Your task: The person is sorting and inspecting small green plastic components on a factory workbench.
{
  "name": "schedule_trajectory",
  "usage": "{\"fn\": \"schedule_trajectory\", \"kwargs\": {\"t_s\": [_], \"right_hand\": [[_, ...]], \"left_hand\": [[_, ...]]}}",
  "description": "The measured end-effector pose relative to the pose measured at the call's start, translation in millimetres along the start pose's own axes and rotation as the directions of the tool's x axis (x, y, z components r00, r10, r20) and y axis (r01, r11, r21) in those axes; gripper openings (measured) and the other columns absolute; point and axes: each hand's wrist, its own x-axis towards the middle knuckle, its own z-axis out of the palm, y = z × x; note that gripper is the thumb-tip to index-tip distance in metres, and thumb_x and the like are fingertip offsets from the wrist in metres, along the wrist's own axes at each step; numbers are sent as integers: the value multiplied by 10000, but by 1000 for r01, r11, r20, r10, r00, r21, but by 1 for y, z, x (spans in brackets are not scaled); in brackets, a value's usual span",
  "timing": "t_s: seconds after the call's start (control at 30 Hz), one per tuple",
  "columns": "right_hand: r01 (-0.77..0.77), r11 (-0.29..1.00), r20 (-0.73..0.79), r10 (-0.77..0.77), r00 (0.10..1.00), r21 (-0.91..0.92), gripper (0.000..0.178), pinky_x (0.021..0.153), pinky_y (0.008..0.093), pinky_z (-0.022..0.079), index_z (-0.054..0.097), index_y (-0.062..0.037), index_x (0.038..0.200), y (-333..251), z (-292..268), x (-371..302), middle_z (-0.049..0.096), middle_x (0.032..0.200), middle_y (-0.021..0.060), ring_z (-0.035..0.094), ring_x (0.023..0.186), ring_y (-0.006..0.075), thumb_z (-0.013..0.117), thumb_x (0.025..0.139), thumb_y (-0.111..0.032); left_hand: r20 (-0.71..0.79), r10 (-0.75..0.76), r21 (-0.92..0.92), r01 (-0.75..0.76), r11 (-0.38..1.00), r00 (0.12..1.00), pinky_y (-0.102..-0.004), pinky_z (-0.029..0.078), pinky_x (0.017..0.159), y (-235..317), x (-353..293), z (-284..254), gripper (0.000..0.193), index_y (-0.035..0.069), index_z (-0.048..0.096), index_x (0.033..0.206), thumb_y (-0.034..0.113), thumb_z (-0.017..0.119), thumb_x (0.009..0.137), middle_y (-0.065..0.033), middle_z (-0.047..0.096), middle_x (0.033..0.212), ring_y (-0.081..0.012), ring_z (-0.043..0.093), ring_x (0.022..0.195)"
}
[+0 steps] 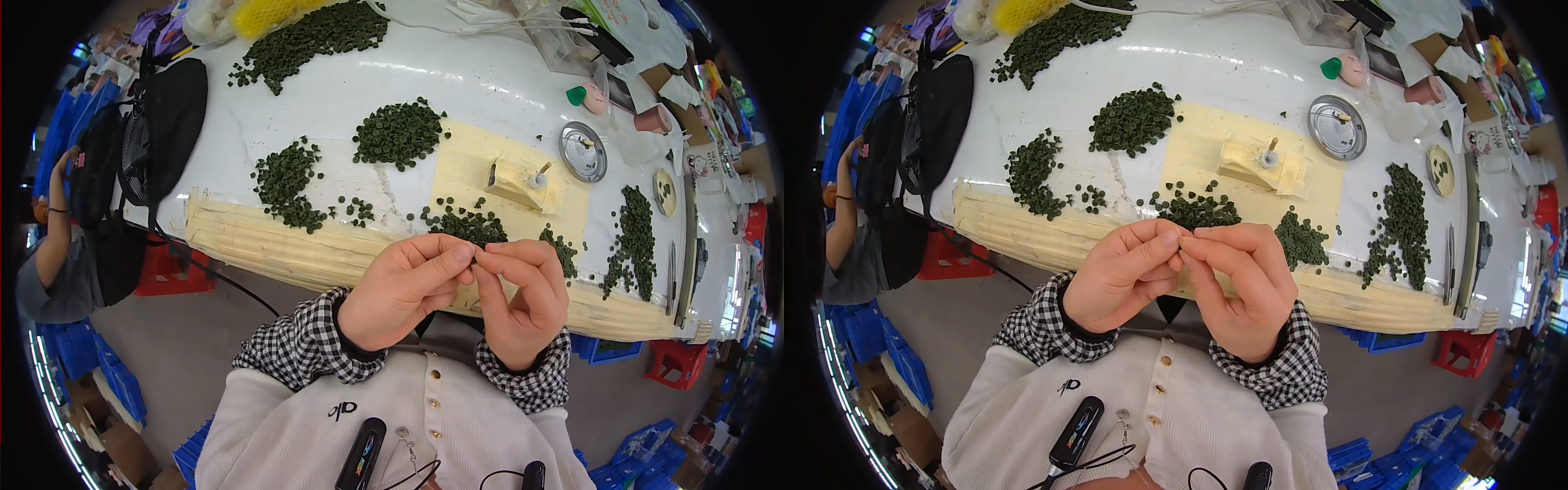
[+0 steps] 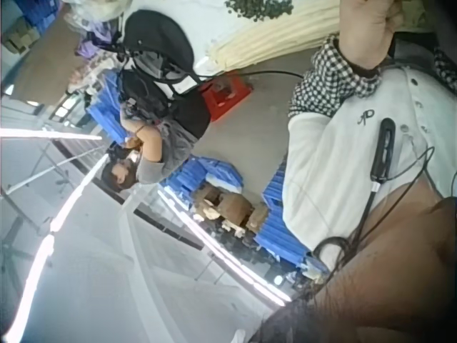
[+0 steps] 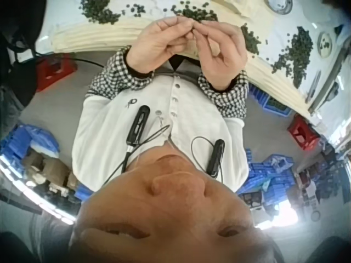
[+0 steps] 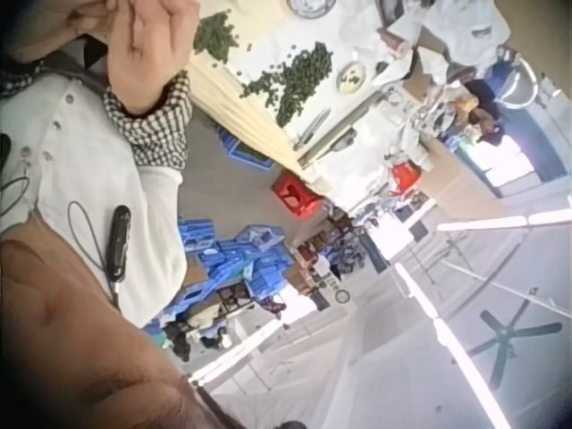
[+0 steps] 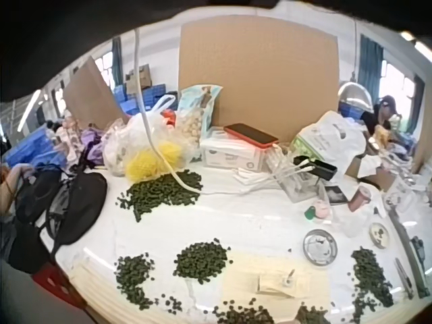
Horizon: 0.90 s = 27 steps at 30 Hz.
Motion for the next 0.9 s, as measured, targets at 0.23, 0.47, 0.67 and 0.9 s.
{"fn": "schedule_trajectory", "kwargs": {"t_s": [0.23, 0.47, 0.67, 0.9], "right_hand": [[55, 998, 17, -55, 998, -23, 255, 716, 279, 497, 683, -17, 964, 0, 1, -2, 620, 955, 99, 604, 835, 203, 712, 728, 74], [-269, 879, 173, 216, 961, 394, 189, 790, 283, 470, 663, -14, 907, 7, -11, -3, 599, 978, 100, 576, 894, 187, 712, 737, 52], [-101, 985, 60, 94, 994, 142, 174, 719, 270, 490, 676, -22, 884, 4, -11, 0, 608, 933, 93, 601, 832, 199, 722, 735, 55], [-165, 958, 102, 145, 984, 233, 173, 720, 266, 491, 668, -4, 922, 5, -11, 0, 608, 946, 105, 601, 827, 188, 689, 765, 66]], "left_hand": [[-5, 53, 53, -53, 997, 999, -187, 298, 517, 1, -1, -1, 174, 29, 603, 1004, 170, 502, 989, 20, 588, 779, -33, 349, 568], [90, -9, 198, -9, 980, 996, -173, 311, 524, 6, 0, -6, 173, 13, 618, 993, 175, 573, 955, 1, 606, 777, -20, 397, 588], [70, 72, 273, -88, 958, 995, -156, 362, 542, 4, 0, -5, 174, 7, 645, 1008, 159, 609, 931, -11, 657, 822, -2, 471, 645], [55, 252, 508, -244, 826, 966, -168, 431, 621, 4, -1, -4, 152, -23, 663, 979, 105, 611, 915, -21, 678, 852, -8, 521, 694]]}}
